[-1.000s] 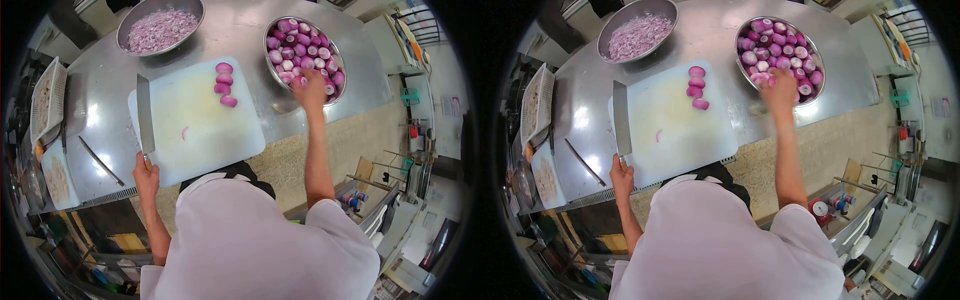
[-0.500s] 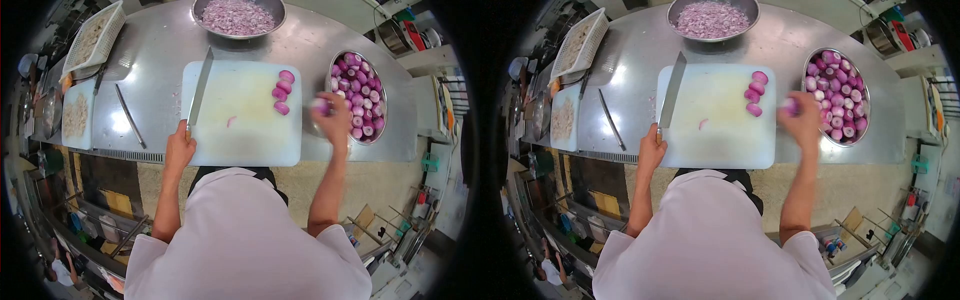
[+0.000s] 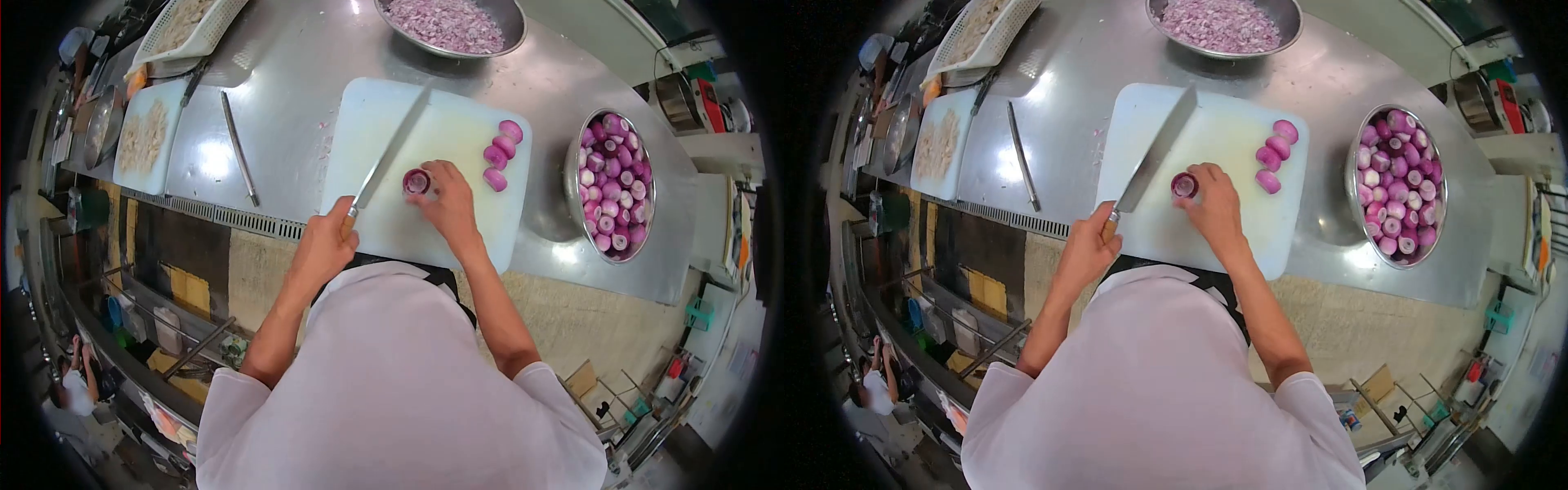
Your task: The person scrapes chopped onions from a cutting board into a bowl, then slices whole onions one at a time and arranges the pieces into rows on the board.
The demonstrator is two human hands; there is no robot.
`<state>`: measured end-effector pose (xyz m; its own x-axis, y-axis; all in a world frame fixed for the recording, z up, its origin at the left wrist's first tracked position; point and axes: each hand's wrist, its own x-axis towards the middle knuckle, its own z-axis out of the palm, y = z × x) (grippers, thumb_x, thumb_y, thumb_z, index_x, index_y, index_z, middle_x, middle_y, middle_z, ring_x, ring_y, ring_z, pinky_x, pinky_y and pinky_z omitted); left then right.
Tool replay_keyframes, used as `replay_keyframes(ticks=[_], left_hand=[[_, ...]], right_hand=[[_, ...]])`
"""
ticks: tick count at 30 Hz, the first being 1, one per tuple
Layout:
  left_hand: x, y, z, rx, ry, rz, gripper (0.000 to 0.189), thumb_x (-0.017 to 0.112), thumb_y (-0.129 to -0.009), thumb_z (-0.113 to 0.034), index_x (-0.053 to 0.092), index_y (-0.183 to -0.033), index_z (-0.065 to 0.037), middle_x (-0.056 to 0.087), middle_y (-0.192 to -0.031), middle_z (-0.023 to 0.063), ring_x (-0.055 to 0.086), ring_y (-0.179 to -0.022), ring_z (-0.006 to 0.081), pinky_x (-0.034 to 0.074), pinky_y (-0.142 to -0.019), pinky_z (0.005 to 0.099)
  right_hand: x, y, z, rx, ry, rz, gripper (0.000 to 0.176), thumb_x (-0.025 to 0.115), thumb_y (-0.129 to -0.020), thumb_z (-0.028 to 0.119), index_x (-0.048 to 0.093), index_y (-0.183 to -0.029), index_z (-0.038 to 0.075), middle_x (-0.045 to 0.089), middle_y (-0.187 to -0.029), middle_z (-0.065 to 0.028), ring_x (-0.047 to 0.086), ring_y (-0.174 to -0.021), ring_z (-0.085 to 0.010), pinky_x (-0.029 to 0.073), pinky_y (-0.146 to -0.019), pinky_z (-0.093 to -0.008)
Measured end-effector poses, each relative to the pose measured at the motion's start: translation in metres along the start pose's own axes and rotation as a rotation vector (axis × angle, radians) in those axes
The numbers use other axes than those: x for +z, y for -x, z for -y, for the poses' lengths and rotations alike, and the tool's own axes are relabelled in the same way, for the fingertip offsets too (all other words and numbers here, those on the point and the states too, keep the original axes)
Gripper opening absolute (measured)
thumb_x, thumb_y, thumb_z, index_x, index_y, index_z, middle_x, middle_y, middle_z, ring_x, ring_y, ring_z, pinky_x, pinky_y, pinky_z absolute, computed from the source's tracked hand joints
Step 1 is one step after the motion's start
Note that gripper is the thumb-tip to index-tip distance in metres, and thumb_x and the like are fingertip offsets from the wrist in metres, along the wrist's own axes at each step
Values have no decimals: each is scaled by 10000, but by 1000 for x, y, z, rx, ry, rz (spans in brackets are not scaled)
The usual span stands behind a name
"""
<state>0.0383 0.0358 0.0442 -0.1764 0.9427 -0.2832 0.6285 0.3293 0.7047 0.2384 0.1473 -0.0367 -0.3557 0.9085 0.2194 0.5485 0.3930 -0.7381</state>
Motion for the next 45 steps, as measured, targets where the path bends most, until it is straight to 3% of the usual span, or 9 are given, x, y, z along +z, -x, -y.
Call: replay_keyframes(ticks=[3,8,16,22,28,31,40,42,45], left_hand=[[-4,12,-20,11,-29,107,414,580,-811,3,518,-1218,-39,604,-704,261,609,-695,475,467,-607,510],[-10,29,-32,59,-96,198,372,580,-807,17,493,-1167,-17,605,-712,256,610,-713,476,458,-611,530],[37,-9,-12,47,-137,254,321,576,-799,29,429,-1080,-15,610,-710,244,599,-723,490,441,-610,548],[38,-37,-4,190,-24,93,308,572,-790,23,448,-1070,-7,582,-680,258,593,-714,495,447,-627,553],[18,-17,19,-27,-41,17,381,568,-784,16,470,-1151,-17,581,-687,273,591,-703,494,442,-623,542],[23,-19,20,51,-45,-33,392,579,-774,-13,484,-1154,-39,496,-608,212,529,-574,419,422,-558,444],[21,-17,-6,81,-57,22,378,582,-781,-9,478,-1144,-11,515,-620,225,555,-620,448,424,-567,477],[34,-35,-5,138,-101,50,336,579,-782,21,455,-1094,-5,601,-692,273,593,-734,514,447,-654,575],[13,-26,-19,123,-158,86,319,581,-782,21,450,-1072,-3,604,-700,274,595,-734,510,449,-654,576]], right_hand=[[-4,0,1,76,-48,2,260,734,-747,7,661,-996,20,623,-976,-151,613,-885,-345,508,-757,-427],[3,0,2,-44,74,-69,99,654,-786,-69,654,-868,-15,630,-845,-154,626,-701,-332,501,-617,-403],[3,2,-3,10,-37,-97,119,617,-780,-82,662,-868,-15,628,-840,-164,621,-734,-355,509,-657,-417],[7,6,0,-24,-99,-69,193,679,-744,-58,667,-925,10,647,-946,-147,613,-868,-362,512,-772,-434],[35,8,14,-110,-124,-10,278,749,-696,-34,655,-951,23,646,-998,-126,607,-880,-357,514,-776,-429],[34,6,22,-99,-141,16,206,720,-721,-39,660,-908,23,644,-966,-130,609,-867,-350,514,-766,-426],[39,7,11,-116,-87,-5,101,665,-791,-55,648,-872,3,644,-890,-135,633,-781,-337,514,-680,-415],[41,7,10,-110,-81,-5,103,661,-793,-57,649,-875,4,642,-878,-134,633,-777,-336,514,-676,-417],[40,8,10,-116,-112,-65,129,627,-767,-70,650,-846,29,623,-861,-126,622,-778,-334,515,-677,-422]])
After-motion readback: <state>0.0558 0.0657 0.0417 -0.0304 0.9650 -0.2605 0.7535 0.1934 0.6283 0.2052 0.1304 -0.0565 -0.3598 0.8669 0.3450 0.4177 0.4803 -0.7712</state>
